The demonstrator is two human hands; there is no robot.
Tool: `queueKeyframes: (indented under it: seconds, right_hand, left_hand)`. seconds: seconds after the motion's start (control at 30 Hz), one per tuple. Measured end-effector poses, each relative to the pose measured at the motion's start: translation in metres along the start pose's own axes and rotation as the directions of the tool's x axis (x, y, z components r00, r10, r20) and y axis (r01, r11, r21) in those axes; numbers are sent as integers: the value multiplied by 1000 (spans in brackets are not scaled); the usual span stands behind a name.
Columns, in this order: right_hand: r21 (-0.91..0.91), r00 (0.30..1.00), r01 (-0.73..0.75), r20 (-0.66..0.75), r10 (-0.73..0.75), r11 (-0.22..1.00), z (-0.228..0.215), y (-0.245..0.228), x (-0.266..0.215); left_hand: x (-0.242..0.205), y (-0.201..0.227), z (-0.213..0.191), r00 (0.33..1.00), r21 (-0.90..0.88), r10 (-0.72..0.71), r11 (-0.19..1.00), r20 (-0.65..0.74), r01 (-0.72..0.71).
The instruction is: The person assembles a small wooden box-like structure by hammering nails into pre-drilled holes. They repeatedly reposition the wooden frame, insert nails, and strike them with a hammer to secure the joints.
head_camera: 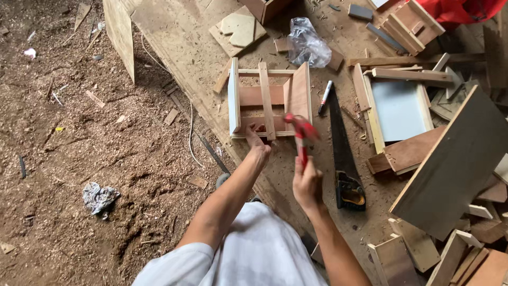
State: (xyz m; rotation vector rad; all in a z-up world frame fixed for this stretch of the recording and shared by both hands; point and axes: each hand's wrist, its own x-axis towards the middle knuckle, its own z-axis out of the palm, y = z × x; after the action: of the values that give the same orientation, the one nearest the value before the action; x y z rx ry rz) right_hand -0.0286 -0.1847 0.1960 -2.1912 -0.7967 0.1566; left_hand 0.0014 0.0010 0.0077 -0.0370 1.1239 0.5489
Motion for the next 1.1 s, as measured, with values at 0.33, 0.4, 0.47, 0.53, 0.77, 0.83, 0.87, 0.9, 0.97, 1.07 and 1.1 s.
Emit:
queueKeyframes:
  seconds: [0.33,0.4,0.47,0.53,0.77,0.83,0.87,0.9,0.97,1.07,1.1]
  right_hand:
    - [-108,950,-232,187,249,967,-2,-32,13]
    - [-44,989,-135,52,137,990,-22,-35,12]
    - [-28,997,-18,-79,15,999,-41,-37,10]
    - [-49,989,38,-138,-44,998,-48,-40,16]
    - [-17,995,-88,-44,87,996,-27,-18,5]
    - [26,992,-124,-17,125,992,-21,-9,-2]
    - [40,990,-142,-9,143,989,-19,-6,-6]
    - [54,987,-161,0,161,986,-18,-3,-10]
    - [79,981,-194,-3,195,978,-15,2,-11]
    - [137,970,-239,-1,241,961,-11,3,-16]
    - [160,967,-251,-1,255,955,-10,3,-16]
  left_hand:
    - [22,-6,-11,995,-118,-45,992,85,55]
    - [23,-9,-17,992,-90,-54,994,116,65]
    - [24,-10,-17,987,-66,-23,997,157,34]
    - [22,-7,-14,986,-98,11,995,167,5]
    - [9,-2,-28,965,91,24,995,260,-49]
    - [-3,7,-39,954,181,-14,982,300,-43]
    - [-11,13,-47,947,229,-37,973,320,-39]
    - [-23,20,-59,938,347,6,928,346,-134]
    - [-52,41,-81,904,547,82,771,421,-325]
    - [-97,95,-99,510,523,180,-34,841,-851]
    - [-109,115,-93,385,395,90,-278,918,-876]
